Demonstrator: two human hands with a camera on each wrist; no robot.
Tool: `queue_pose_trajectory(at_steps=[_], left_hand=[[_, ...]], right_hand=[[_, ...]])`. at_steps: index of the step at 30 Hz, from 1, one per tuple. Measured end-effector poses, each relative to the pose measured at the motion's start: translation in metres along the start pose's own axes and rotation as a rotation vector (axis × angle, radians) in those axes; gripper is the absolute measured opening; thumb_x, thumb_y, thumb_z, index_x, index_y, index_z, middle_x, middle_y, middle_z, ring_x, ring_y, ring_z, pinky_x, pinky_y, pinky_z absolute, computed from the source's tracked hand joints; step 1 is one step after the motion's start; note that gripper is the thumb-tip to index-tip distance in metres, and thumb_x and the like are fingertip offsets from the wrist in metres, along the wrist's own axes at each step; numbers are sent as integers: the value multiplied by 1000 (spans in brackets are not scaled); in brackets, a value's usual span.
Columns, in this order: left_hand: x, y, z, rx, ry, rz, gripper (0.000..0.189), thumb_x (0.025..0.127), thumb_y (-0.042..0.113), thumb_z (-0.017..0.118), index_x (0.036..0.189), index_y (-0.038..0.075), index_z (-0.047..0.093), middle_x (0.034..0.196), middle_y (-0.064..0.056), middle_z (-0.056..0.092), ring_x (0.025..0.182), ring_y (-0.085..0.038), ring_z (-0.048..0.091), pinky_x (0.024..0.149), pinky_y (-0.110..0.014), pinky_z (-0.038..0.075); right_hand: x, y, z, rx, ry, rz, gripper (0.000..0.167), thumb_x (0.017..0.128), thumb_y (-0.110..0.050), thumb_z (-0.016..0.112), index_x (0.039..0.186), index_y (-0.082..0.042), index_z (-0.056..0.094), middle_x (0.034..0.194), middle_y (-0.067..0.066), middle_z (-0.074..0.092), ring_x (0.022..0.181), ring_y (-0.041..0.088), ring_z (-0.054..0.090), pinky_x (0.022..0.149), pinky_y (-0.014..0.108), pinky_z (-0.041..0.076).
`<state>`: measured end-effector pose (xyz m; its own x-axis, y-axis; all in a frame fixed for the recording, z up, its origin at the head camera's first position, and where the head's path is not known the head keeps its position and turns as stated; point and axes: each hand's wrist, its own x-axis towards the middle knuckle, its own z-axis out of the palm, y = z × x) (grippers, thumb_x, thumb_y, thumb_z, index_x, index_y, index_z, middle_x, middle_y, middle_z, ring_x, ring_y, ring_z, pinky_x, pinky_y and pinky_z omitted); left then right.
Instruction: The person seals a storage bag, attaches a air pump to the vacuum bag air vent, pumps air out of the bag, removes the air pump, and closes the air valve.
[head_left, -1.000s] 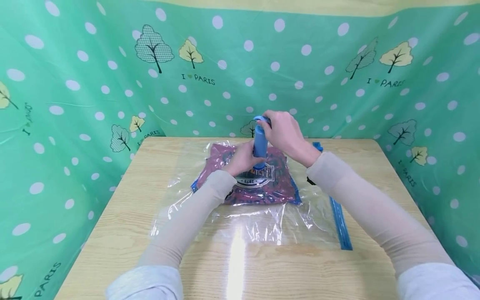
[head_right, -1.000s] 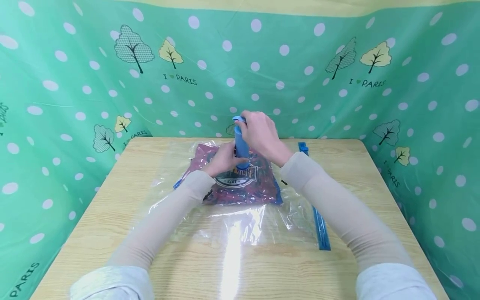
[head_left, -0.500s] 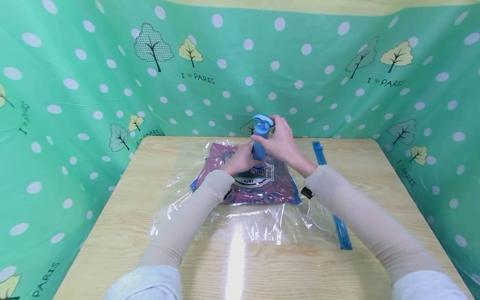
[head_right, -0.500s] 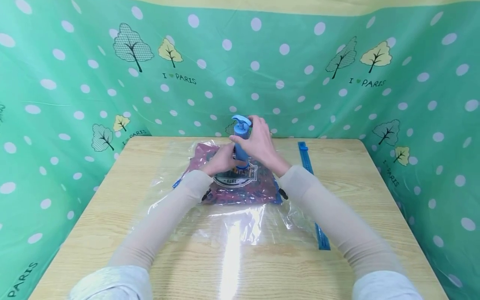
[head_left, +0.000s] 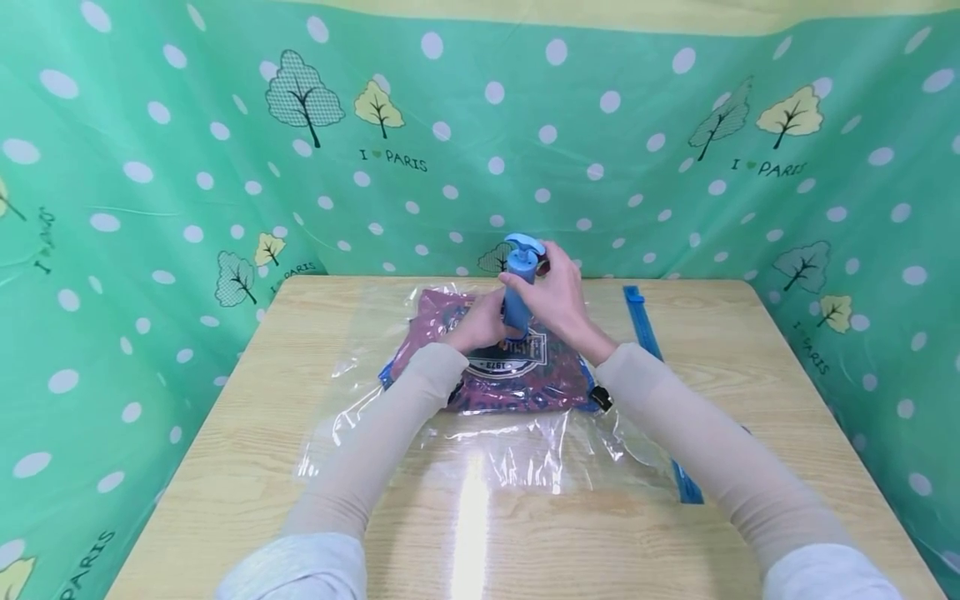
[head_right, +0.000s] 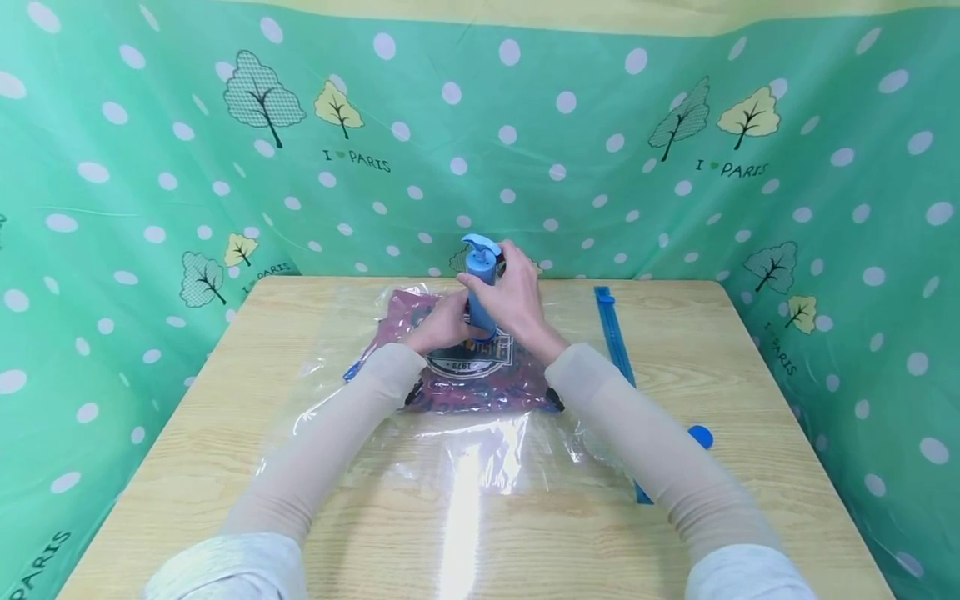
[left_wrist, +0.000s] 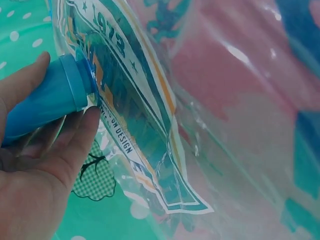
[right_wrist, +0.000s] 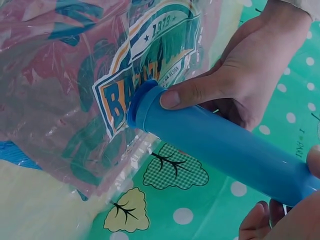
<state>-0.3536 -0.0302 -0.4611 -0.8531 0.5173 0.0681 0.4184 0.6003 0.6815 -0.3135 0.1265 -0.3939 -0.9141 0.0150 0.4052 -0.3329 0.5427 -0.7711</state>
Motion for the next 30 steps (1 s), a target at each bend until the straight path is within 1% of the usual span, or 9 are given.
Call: queue_pose_trajectory(at_steps=[8,12,14,15,19,25,27,30], left_hand=[[-2,0,4,-4,3,12,64,88,5,86,143,-3,54,131,-19,68,119,-32,67,107,-37,50],[-2,-2,4,-9,14,21,64,87,4,86,142,-3,55,129,-19,69,117,-32,68,106,-37,51],[-1,-3,4,-14,18,22,65,87,4,86,143,-3,54,130,-19,69,118,-32,68,106,-37,51],[-1,-3,5,-14,21,22,65,87,4,86,144,-2,54,130,-19,69,118,-32,68,106,-37,51],[-2,-4,5,-9,38,26,67,87,6,86,146,-1,54,130,-18,69,119,-31,68,106,-37,50],[-2,-5,5,5,61,37,66,87,8,87,144,-1,55,128,-18,71,116,-31,69,105,-37,51],[-2,-5,5,4,63,34,66,86,9,88,144,0,56,128,-18,71,116,-30,69,105,-36,51],[-2,-6,7,1,67,24,66,87,10,88,144,0,56,128,-17,71,117,-30,69,106,-37,50]], right_hand=[[-4,2,0,12,21,-11,55,89,-32,88,127,-3,62,106,10,65,93,27,58,77,38,46],[-4,2,0,19,23,-23,54,88,-31,89,127,-2,62,104,11,65,95,37,61,76,38,45],[-3,3,1,18,22,-29,54,89,-31,88,126,-2,62,103,11,64,95,38,61,75,38,45],[-3,3,1,16,20,-32,54,89,-31,88,126,-2,62,103,11,64,95,38,61,75,38,45],[-1,4,1,14,7,-51,54,89,-31,88,127,-3,63,104,12,66,92,29,60,76,38,46],[1,6,-1,21,-19,-86,52,91,-28,87,128,-2,63,108,14,67,93,29,62,78,39,48],[1,6,-1,21,-26,-74,54,91,-29,86,130,-2,62,108,14,67,94,29,61,78,39,48],[-1,5,-2,33,-38,-27,65,90,-33,87,139,-3,56,110,12,65,98,32,61,79,40,47]])
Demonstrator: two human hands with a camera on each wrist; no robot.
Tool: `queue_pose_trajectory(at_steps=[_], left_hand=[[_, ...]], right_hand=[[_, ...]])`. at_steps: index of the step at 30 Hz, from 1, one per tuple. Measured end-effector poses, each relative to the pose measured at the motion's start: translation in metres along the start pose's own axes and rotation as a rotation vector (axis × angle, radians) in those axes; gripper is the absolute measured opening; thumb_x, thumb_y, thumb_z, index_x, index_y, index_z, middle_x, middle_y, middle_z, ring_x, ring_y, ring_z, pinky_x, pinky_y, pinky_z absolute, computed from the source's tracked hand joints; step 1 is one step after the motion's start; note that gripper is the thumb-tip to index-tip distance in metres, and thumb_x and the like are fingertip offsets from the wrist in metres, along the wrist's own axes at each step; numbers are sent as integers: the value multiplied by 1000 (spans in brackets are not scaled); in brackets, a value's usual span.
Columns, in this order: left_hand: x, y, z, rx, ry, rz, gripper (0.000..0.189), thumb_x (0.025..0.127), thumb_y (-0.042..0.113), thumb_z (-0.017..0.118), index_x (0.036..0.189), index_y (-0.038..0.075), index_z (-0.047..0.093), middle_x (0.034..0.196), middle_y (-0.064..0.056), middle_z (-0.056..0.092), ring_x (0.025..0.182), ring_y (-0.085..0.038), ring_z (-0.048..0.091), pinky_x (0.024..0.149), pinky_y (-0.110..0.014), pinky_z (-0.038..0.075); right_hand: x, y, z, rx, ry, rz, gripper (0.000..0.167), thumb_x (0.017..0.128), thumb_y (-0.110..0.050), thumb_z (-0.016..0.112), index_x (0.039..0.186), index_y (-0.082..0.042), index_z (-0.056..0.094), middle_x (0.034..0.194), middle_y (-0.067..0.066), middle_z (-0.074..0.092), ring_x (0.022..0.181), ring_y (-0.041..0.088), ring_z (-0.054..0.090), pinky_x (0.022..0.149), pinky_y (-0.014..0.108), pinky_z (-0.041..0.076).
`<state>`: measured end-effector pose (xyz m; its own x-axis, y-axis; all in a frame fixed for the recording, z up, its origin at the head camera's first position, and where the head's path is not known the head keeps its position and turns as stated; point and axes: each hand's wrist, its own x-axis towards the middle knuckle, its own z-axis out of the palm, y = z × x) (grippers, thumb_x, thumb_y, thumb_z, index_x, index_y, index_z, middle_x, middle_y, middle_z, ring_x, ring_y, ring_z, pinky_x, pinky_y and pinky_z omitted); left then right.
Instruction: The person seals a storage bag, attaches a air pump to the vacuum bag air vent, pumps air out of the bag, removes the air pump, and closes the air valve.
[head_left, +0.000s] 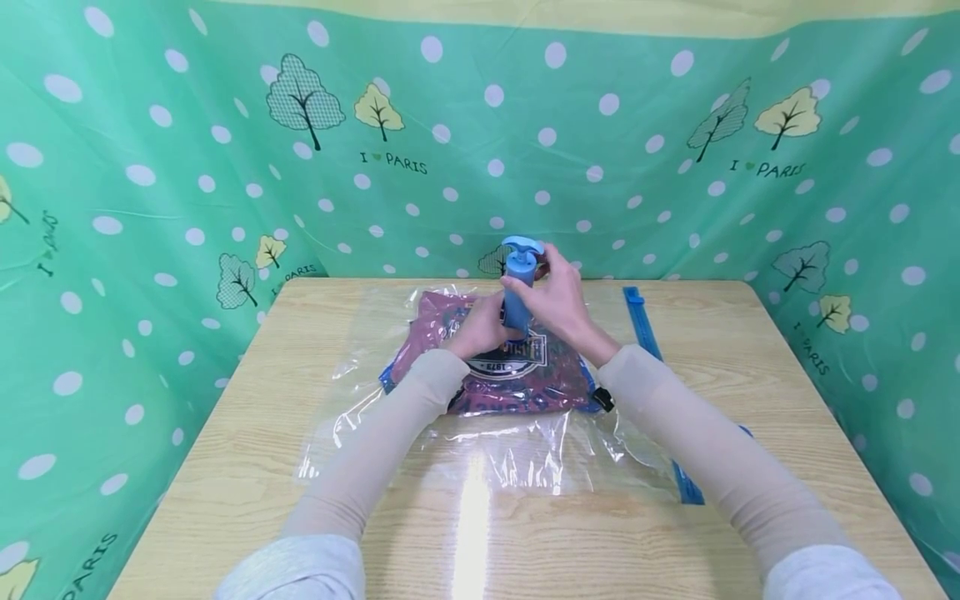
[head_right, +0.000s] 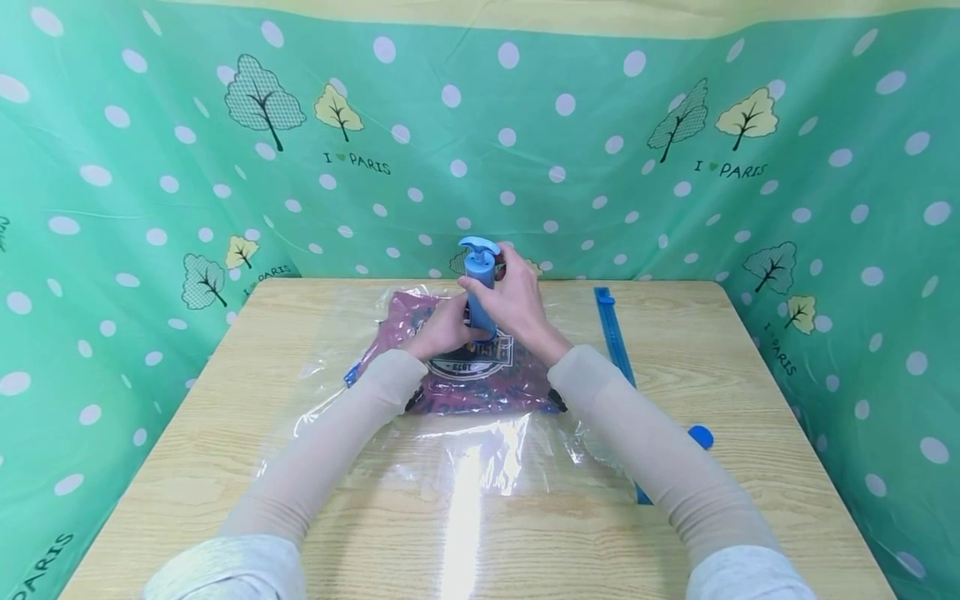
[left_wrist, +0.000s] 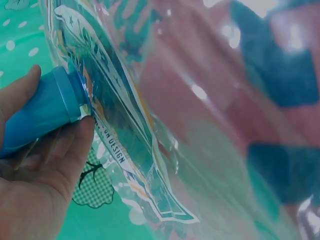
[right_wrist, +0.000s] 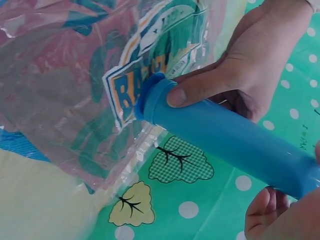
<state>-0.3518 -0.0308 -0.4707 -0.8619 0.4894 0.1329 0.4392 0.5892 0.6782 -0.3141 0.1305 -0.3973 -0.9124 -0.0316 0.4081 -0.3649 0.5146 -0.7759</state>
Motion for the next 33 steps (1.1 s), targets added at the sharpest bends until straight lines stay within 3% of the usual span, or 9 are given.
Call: queue_pose_trajectory(at_steps=[4,12,20,27,33], left_hand=[[0,-1,1,9,14,0,66,87,11,88,143,0,57,129,-18,71,117,-31,69,105,-38,51],[-1,-1,1,-3,25,7,66,87,13,88,144,2,57,130,-16,70,119,-30,68,106,-38,51],[-3,-1,1,-45,21,22,63,87,7,86,142,0,57,130,-19,70,119,-32,68,105,-38,52],[-4,2,1,-14,18,-6,71,87,10,87,148,-1,52,134,-21,68,123,-34,66,108,-40,49],[-4,4,-1,-8,19,-23,69,88,10,86,147,-1,53,133,-21,68,121,-33,67,108,-40,50]], right_hand=[[-3,0,1,24,4,37,75,86,-37,89,142,-4,50,113,12,62,105,37,60,84,42,45],[-5,3,1,33,39,-21,55,91,-27,86,129,0,56,113,15,64,105,39,61,87,44,47],[-8,3,-3,12,-28,-16,58,98,-23,78,145,1,54,123,18,65,107,31,61,77,41,48],[-7,2,3,5,-12,26,71,89,-29,87,143,-2,49,126,15,60,116,32,57,99,46,46],[-5,5,9,7,27,33,67,88,-29,88,135,-4,47,119,13,57,109,29,55,96,43,46]])
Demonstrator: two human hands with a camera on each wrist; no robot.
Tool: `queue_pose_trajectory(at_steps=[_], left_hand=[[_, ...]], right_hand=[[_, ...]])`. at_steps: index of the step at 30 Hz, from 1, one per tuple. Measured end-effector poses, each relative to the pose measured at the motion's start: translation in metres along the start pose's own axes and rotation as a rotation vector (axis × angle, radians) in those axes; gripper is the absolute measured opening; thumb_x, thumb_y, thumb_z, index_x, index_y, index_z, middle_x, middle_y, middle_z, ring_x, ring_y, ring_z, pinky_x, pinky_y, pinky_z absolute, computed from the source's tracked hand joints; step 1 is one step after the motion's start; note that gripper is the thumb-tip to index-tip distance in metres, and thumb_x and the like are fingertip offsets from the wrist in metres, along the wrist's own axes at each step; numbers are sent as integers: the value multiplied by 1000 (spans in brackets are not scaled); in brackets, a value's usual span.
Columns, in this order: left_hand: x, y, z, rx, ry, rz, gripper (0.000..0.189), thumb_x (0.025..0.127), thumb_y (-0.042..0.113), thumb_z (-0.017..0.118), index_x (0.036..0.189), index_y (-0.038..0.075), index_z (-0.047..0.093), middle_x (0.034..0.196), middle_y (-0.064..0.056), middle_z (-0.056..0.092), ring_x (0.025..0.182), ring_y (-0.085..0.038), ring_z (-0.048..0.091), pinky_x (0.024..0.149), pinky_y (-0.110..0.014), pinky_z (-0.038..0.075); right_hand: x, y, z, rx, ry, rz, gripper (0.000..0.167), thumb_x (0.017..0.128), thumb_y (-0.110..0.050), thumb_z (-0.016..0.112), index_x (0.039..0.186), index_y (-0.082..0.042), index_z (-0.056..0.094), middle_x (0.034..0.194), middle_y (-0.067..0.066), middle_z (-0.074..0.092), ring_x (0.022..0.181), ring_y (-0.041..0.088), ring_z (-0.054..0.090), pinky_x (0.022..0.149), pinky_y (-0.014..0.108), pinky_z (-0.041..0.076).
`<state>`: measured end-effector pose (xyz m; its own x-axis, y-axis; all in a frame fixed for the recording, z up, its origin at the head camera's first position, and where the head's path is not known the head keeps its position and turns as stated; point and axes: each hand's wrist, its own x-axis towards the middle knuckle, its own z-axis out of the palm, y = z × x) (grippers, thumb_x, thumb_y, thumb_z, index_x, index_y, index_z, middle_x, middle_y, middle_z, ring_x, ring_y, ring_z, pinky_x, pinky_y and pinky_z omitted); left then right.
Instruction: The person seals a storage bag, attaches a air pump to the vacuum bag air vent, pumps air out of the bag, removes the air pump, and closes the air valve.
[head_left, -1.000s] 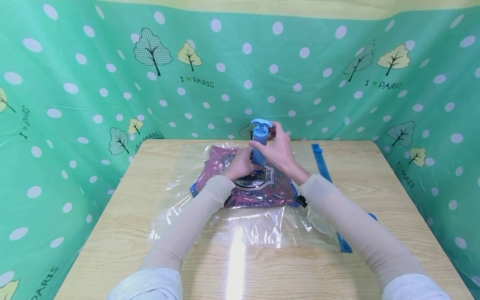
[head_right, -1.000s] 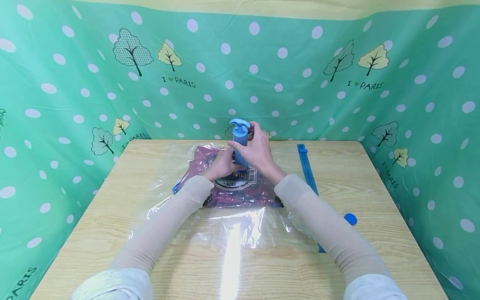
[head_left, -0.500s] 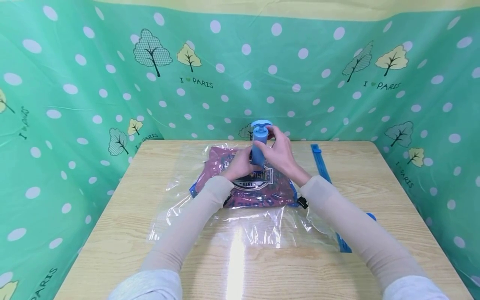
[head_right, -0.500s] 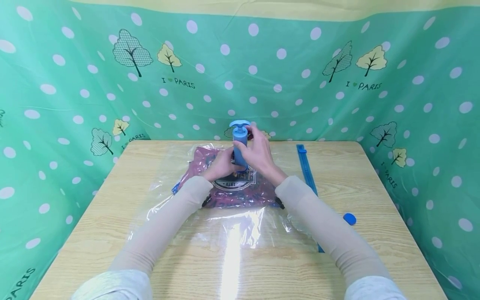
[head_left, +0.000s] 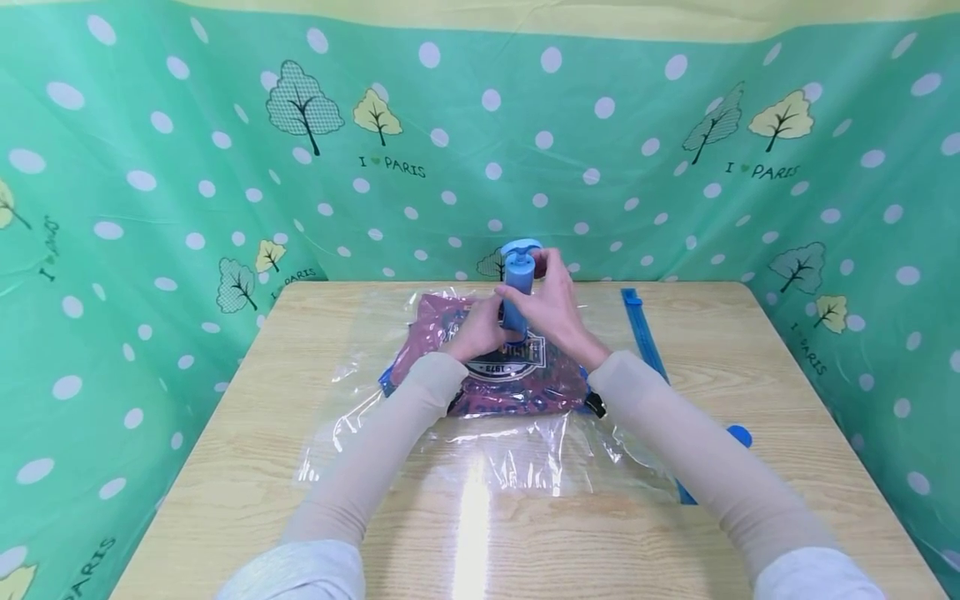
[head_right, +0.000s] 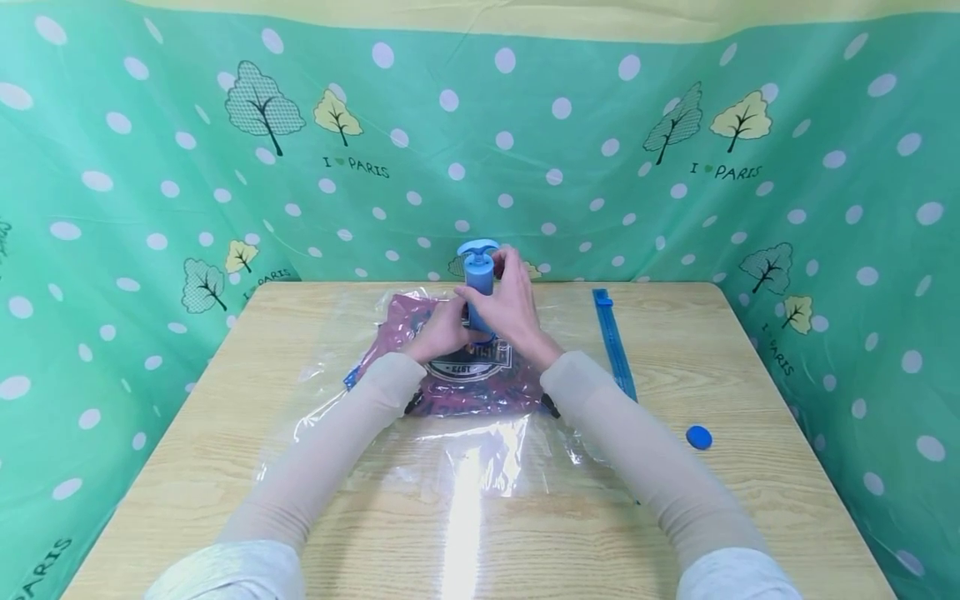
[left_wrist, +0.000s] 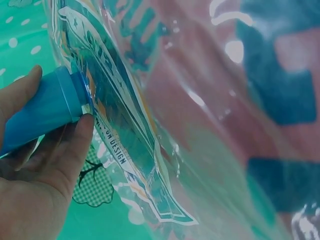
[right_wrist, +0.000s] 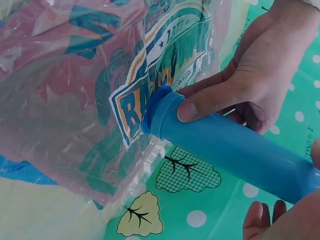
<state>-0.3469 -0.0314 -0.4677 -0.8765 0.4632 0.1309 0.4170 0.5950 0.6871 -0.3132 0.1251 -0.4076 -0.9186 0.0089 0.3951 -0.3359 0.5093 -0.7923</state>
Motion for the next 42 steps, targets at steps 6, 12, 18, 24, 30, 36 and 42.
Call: queue_pose_trajectory(at_steps=[6,12,18,24,30,36,42], left_hand=[[0,-1,0,-7,1,10,67,87,11,87,145,0,55,132,-18,69,122,-32,67,107,-39,50],[1,-2,2,-20,3,11,67,87,10,87,146,2,55,130,-18,69,118,-32,68,105,-39,52],[2,-2,2,-11,18,-1,70,86,9,88,146,0,53,132,-21,68,120,-34,67,106,-41,51],[2,-3,2,-2,17,6,75,86,9,88,150,1,49,134,-21,67,118,-34,68,106,-40,51],[1,-3,2,-5,14,5,71,87,11,88,148,0,52,131,-20,69,120,-34,67,105,-41,52],[2,-1,2,-5,8,-1,70,87,11,87,148,3,54,133,-19,68,121,-33,66,105,-42,51],[0,0,2,-9,5,-26,68,87,10,87,145,-1,54,132,-20,68,119,-33,67,106,-41,51]], right_hand=[[-2,0,0,0,-10,-40,58,94,-24,83,136,-1,50,121,15,59,111,31,56,96,46,46],[-6,-4,-7,21,-81,-19,62,100,-16,73,151,3,44,132,21,57,118,34,54,88,47,48],[-5,-4,-5,23,-79,-5,73,95,-21,81,151,2,42,134,21,55,123,35,53,98,48,48],[-3,0,5,29,0,27,68,89,-29,87,135,0,46,122,16,54,113,33,54,98,45,47],[-5,1,2,54,-12,-1,57,93,-19,83,135,2,50,123,17,56,115,32,53,100,48,45],[-8,-1,-5,38,-62,-30,57,99,-14,75,146,3,50,130,21,56,122,37,51,96,51,46],[-7,0,0,23,-42,-7,72,92,-22,84,147,2,45,132,20,54,124,37,51,106,51,43]])
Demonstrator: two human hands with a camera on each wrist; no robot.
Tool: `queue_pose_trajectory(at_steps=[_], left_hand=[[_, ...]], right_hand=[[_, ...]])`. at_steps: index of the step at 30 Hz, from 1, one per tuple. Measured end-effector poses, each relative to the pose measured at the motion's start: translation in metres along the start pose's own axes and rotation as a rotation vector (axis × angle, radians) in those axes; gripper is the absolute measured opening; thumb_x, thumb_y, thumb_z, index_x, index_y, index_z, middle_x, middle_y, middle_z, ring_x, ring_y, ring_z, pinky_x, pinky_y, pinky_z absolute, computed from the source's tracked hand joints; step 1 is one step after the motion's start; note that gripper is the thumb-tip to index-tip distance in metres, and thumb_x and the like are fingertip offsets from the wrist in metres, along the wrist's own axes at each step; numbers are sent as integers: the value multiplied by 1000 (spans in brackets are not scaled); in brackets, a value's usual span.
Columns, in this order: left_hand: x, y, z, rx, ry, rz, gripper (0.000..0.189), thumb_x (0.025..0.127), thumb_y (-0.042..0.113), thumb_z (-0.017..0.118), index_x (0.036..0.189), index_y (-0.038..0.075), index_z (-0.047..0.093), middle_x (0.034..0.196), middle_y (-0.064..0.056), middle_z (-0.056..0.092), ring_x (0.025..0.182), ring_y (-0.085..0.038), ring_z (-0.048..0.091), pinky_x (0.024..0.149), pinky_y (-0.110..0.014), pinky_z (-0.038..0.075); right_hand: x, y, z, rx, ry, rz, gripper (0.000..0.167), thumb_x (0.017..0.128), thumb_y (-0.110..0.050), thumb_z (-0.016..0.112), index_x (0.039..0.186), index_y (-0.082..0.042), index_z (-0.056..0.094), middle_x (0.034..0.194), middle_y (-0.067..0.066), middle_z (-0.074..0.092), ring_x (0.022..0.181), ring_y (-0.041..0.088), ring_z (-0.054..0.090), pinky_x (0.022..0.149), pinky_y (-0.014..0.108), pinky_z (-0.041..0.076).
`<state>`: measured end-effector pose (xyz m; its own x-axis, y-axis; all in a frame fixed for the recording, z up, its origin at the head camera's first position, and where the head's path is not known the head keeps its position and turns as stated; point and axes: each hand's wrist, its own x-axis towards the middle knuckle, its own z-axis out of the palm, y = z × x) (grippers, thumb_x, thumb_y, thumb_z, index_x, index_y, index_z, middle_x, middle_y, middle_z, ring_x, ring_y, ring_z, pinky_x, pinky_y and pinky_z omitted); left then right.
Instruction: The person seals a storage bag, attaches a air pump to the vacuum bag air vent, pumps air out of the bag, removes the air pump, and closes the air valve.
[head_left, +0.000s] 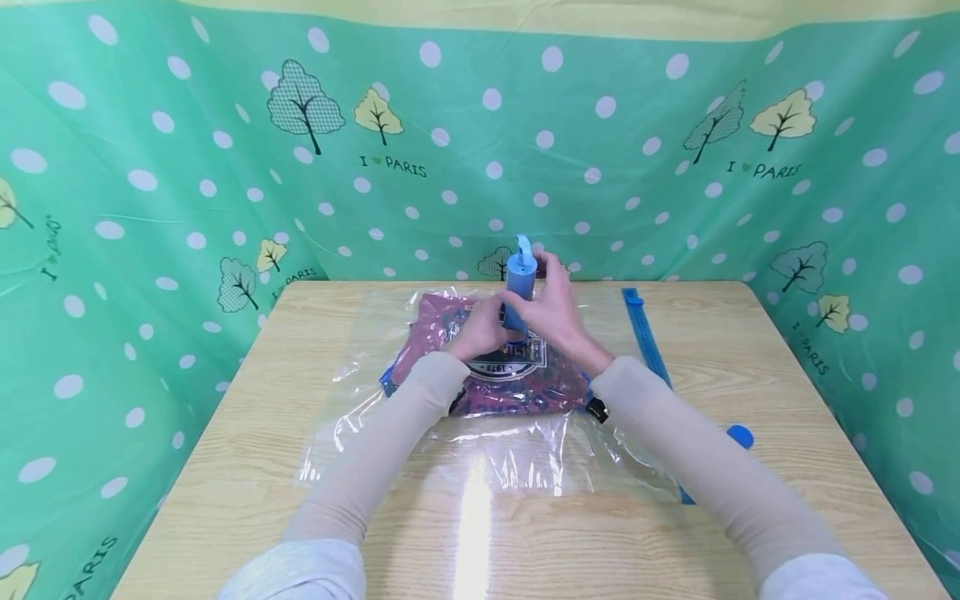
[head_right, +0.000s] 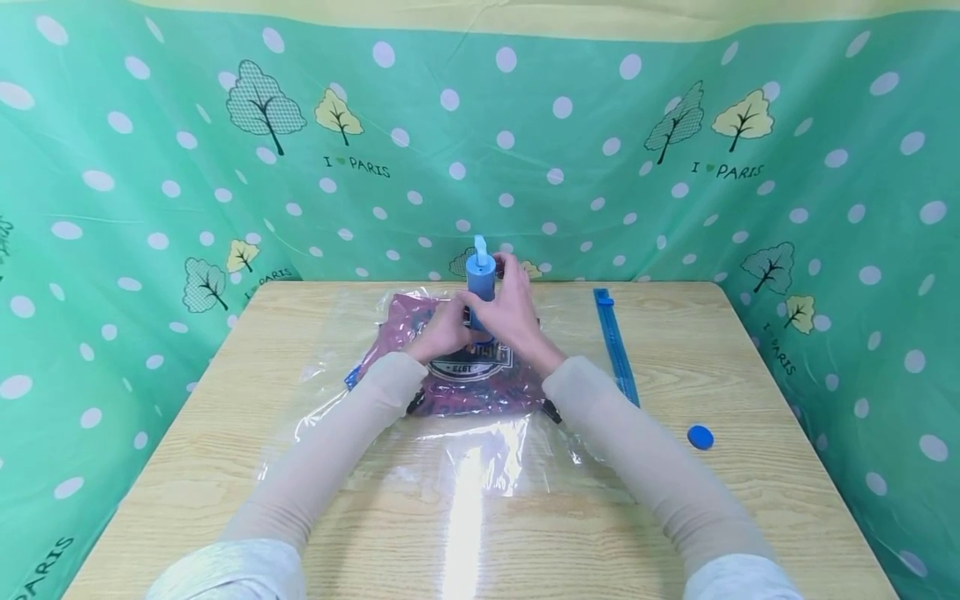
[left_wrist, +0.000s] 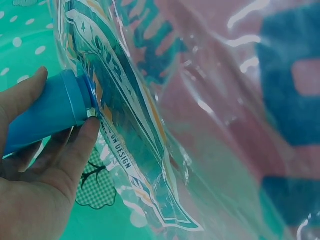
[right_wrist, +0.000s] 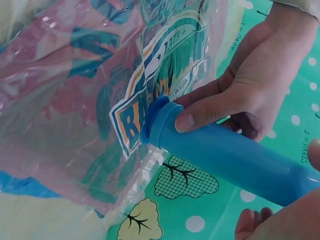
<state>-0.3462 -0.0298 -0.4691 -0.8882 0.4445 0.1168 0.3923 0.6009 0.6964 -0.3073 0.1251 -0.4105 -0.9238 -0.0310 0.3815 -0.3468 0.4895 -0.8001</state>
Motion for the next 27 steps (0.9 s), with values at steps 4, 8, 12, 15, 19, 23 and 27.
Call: queue_pose_trajectory(at_steps=[4,8,12,15,19,23,27], left_hand=[[0,1,0,-20,-14,1,70,89,10,85,148,-1,51,133,-21,68,119,-34,67,105,-41,51],[0,0,0,-13,-8,3,71,89,11,85,150,1,51,133,-21,67,119,-34,67,104,-41,52],[-1,-1,-1,-13,5,-3,71,88,11,86,149,2,52,132,-20,68,118,-33,68,103,-40,53],[0,-1,0,-28,3,0,70,88,11,86,148,3,53,129,-20,69,110,-32,71,100,-40,55],[1,-1,1,-38,-10,2,68,89,12,86,148,3,53,127,-19,70,104,-30,72,96,-38,56],[1,0,1,-32,-6,0,68,89,11,86,148,0,52,131,-20,68,115,-32,69,101,-39,54],[0,-2,0,-22,1,-5,72,89,10,86,150,0,50,133,-22,67,119,-34,67,104,-40,53]], right_hand=[[2,2,4,-22,35,34,68,90,-26,86,140,1,48,129,18,52,122,37,50,105,47,42],[2,1,4,-17,49,35,59,91,-22,86,134,4,53,128,18,52,120,34,49,105,46,42],[1,-1,1,-17,31,4,53,93,-17,83,135,5,58,130,19,55,123,36,49,106,49,42],[-1,-2,-2,-21,13,-10,53,96,-14,79,141,4,56,135,20,57,130,39,47,110,52,40],[-3,-2,-3,4,22,4,64,96,-13,78,150,2,45,140,21,56,134,39,45,113,53,38],[-1,-1,0,-3,52,30,74,91,-22,85,147,0,42,133,19,53,125,36,47,107,50,41],[3,2,6,-36,67,51,69,89,-29,87,136,0,45,124,17,51,115,32,47,98,46,43]])
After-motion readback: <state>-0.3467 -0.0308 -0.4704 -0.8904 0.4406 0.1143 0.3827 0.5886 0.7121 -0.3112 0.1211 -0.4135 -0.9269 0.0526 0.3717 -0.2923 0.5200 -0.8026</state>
